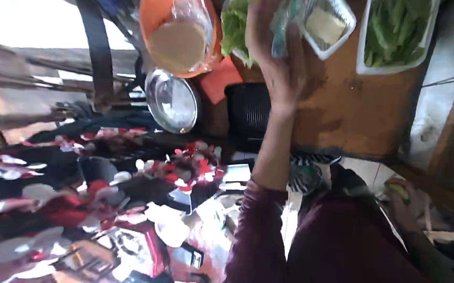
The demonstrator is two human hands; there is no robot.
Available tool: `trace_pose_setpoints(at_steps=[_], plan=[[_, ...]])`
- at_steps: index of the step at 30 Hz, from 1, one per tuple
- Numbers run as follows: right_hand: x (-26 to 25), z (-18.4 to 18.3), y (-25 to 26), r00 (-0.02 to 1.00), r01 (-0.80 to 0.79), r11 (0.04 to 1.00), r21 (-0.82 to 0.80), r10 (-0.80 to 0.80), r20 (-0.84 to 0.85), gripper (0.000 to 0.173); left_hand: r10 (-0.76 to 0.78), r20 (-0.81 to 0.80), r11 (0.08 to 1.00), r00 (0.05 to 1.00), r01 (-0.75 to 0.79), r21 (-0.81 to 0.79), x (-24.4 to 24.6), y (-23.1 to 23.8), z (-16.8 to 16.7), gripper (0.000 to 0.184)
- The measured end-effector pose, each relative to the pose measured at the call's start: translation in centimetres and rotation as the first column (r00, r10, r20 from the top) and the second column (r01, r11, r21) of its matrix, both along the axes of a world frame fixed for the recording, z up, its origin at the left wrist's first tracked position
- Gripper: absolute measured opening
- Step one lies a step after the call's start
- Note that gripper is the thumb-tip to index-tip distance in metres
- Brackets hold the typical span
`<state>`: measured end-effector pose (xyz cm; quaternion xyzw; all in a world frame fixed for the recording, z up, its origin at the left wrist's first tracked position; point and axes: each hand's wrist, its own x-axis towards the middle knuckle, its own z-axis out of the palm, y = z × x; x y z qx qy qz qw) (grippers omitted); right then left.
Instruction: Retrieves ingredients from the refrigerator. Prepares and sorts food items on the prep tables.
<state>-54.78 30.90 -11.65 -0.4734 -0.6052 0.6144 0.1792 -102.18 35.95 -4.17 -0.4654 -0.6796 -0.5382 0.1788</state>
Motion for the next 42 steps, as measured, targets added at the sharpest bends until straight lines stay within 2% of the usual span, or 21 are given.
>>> trace_pose_setpoints(at_steps=[2,3,5,7,9,11,13,14,16,18,19,22,25,27,30,31,32,34,36,39,42], plan=[[-0.4,-0.4,-0.1,1.000,0.007,1.000,0.006,-0.007,-0.016,0.029,0.023,0.093,0.991,0.995,-0.035,0.127,6.3,-7.2,0.2,0.042],[-0.7,-0.5,-0.2,1.000,0.012,1.000,-0.002,-0.012,-0.013,0.030,0.027,0.167,0.991,0.986,-0.048,0.122,9.7,-11.1,-0.4,0.032],[-1.2,-0.4,-0.5,1.000,0.000,1.000,-0.024,0.000,0.000,0.030,0.004,0.229,0.998,0.973,0.010,-0.060,16.4,-19.4,-4.3,0.024],[-1.4,-0.5,-1.0,0.999,-0.036,0.999,-0.031,0.035,-0.015,0.030,-0.004,0.147,0.951,0.989,0.049,-0.304,21.1,-25.6,-9.9,0.009],[-1.6,-0.7,-1.8,0.997,-0.067,0.997,-0.026,0.067,-0.031,0.035,0.010,0.123,0.820,0.992,0.062,-0.569,24.1,-30.1,-14.5,0.014],[-2.7,-1.2,-2.7,0.995,-0.099,0.994,-0.038,0.098,-0.027,0.036,0.081,0.245,0.631,0.966,0.141,-0.763,25.7,-32.9,-17.7,0.025],[-5.3,-1.9,-3.6,0.971,-0.237,0.969,-0.067,0.238,0.017,0.036,0.271,0.476,0.405,0.837,0.349,-0.845,26.0,-34.0,-18.9,0.033],[-6.9,-2.6,-3.9,0.929,-0.358,0.929,-0.090,0.364,0.060,0.039,0.353,0.488,0.315,0.798,0.389,-0.865,25.9,-34.0,-19.1,0.034],[-10.8,-5.4,-4.9,0.811,-0.554,0.820,-0.144,0.571,0.130,0.039,0.469,0.377,0.129,0.799,0.361,-0.924,26.0,-33.2,-19.5,0.037],[-15.1,-8.9,-6.4,0.711,-0.631,0.748,-0.207,0.664,0.232,0.037,0.568,0.340,0.085,0.749,0.358,-0.930,26.8,-32.9,-19.7,0.043],[-17.2,-10.8,-7.0,0.666,-0.648,0.723,-0.241,0.691,0.282,0.037,0.595,0.346,0.099,0.726,0.362,-0.927,27.4,-33.2,-19.7,0.045],[-21.2,-15.7,-8.7,0.518,-0.655,0.664,-0.360,0.742,0.427,0.040,0.568,0.342,0.084,0.749,0.361,-0.929,29.2,-33.8,-20.2,0.052],[-21.6,-19.6,-9.0,0.416,-0.612,0.643,-0.460,0.757,0.504,0.055,0.513,0.335,-0.071,0.790,0.428,-0.901,30.1,-33.5,-19.3,0.070],[-21.8,-20.2,-9.1,0.318,-0.627,0.613,-0.480,0.765,0.561,0.059,0.468,0.336,-0.152,0.817,0.449,-0.880,30.4,-33.4,-19.0,0.081],[-21.7,-19.6,-8.6,0.110,-0.734,0.468,-0.492,0.797,0.594,0.059,0.404,0.321,-0.192,0.856,0.423,-0.886,30.9,-33.9,-19.0,0.091],[-21.6,-19.4,-8.5,0.075,-0.759,0.440,-0.479,0.791,0.607,0.059,0.392,0.314,-0.195,0.865,0.411,-0.890,31.0,-34.0,-19.0,0.092],[-21.5,-19.5,-8.4,0.089,-0.769,0.452,-0.452,0.776,0.625,0.062,0.390,0.306,-0.184,0.869,0.399,-0.898,31.0,-34.2,-19.0,0.092],[-20.8,-20.0,-8.1,0.187,-0.772,0.518,-0.369,0.739,0.647,0.065,0.402,0.314,-0.138,0.860,0.396,-0.908,31.2,-34.5,-19.0,0.090],[-20.4,-20.6,-7.7,0.251,-0.783,0.543,-0.304,0.723,0.644,0.064,0.412,0.327,-0.108,0.850,0.402,-0.909,31.2,-34.5,-18.5,0.088],[-19.9,-19.6,-7.4,0.303,-0.806,0.541,-0.239,0.725,0.619,0.056,0.410,0.329,-0.121,0.851,0.409,-0.905,31.4,-34.4,-18.1,0.080],[-19.0,-20.0,-7.4,0.415,-0.787,0.594,-0.166,0.709,0.570,0.051,0.396,0.331,-0.139,0.856,0.412,-0.900,31.7,-34.3,-18.0,0.076]])
